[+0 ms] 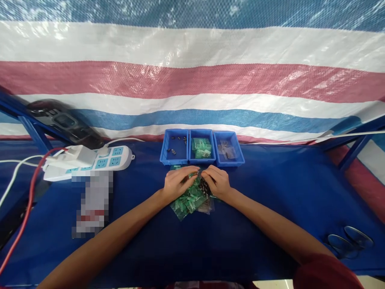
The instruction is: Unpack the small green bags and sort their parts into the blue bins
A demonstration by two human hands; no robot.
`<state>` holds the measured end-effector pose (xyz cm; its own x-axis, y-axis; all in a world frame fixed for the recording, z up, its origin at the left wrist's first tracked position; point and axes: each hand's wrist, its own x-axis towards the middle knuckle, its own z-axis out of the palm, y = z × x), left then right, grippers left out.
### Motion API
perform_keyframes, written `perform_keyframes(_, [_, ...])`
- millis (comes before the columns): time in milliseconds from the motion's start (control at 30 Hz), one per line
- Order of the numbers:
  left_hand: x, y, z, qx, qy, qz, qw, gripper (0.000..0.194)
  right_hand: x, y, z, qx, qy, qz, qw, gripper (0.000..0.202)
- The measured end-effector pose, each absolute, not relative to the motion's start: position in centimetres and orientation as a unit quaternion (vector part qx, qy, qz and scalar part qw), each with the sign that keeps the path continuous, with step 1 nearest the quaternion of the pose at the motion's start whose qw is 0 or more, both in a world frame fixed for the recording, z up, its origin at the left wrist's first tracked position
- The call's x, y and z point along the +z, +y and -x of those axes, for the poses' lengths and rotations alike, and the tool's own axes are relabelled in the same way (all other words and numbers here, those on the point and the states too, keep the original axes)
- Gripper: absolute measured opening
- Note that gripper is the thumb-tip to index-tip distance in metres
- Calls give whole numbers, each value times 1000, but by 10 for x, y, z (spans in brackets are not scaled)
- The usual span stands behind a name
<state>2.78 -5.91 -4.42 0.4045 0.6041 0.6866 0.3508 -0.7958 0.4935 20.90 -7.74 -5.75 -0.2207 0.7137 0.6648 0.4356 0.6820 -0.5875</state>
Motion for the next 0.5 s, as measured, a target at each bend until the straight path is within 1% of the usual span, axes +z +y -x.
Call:
perform_keyframes(100, [-45, -59, -26, 476, 304, -817, 115, 24, -56, -78, -209, 145, -762, 380, 505, 21])
perform_keyframes(200, [-49, -57, -22, 462, 299, -829, 97, 28, -55, -79, -208, 144, -757, 380, 512, 20])
perform_keyframes(300, [-55, -55, -19, 438, 272, -847, 130, 33, -55, -80, -206, 138, -759, 370, 517, 16])
perform_keyframes(367, [-58, -54, -19, 433, 257, -853, 135, 31, -56, -79, -206, 131, -768, 357, 515, 16])
perform_keyframes(500, [-59, -55, -22, 441, 250, -854, 113, 23, -59, -78, -205, 118, -785, 338, 506, 17])
